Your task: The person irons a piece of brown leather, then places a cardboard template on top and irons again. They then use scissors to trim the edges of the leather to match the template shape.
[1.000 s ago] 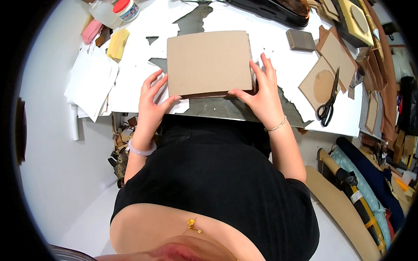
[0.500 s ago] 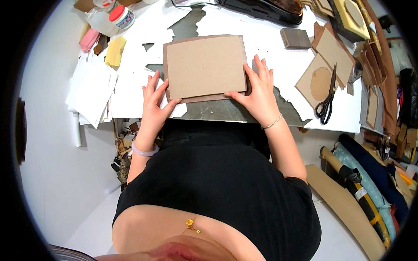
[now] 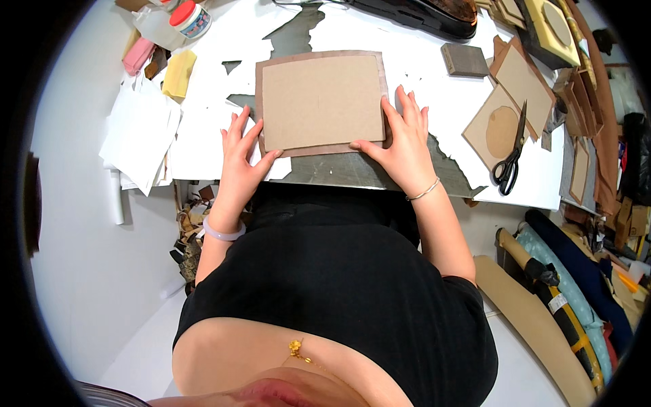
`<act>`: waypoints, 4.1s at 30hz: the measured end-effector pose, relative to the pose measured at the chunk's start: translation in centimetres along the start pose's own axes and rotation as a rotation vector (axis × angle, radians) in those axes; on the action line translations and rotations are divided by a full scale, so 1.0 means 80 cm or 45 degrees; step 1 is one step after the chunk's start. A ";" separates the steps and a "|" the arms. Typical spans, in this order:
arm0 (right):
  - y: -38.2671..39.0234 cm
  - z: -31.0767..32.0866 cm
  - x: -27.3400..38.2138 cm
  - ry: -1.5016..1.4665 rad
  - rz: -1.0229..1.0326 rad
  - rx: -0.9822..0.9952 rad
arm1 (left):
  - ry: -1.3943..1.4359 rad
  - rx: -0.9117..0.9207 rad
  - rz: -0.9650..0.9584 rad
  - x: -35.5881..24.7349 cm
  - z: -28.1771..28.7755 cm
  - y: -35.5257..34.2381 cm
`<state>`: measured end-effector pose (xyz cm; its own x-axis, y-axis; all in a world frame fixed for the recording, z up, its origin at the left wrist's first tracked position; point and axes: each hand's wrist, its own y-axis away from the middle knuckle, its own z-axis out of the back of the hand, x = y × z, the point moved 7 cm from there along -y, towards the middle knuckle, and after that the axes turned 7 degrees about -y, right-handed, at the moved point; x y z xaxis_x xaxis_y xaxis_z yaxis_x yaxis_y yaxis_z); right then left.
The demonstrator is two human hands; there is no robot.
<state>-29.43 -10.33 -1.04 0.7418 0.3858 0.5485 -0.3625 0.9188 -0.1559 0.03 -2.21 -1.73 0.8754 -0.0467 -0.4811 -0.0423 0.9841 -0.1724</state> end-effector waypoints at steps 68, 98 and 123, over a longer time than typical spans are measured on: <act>-0.050 0.135 0.005 -0.632 -0.261 0.331 | 0.796 0.644 0.091 -0.075 0.090 -0.105; -0.349 0.234 -0.034 -0.159 0.057 -0.115 | 0.635 0.074 0.314 0.000 0.067 -0.149; -0.171 0.056 0.137 0.399 0.591 0.371 | -0.254 -0.400 0.110 0.078 0.046 0.001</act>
<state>-18.88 -19.02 10.79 0.5844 0.7854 0.2040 -0.7923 0.6066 -0.0659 7.24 -1.81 -1.59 0.9374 0.0993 -0.3338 -0.2389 0.8809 -0.4086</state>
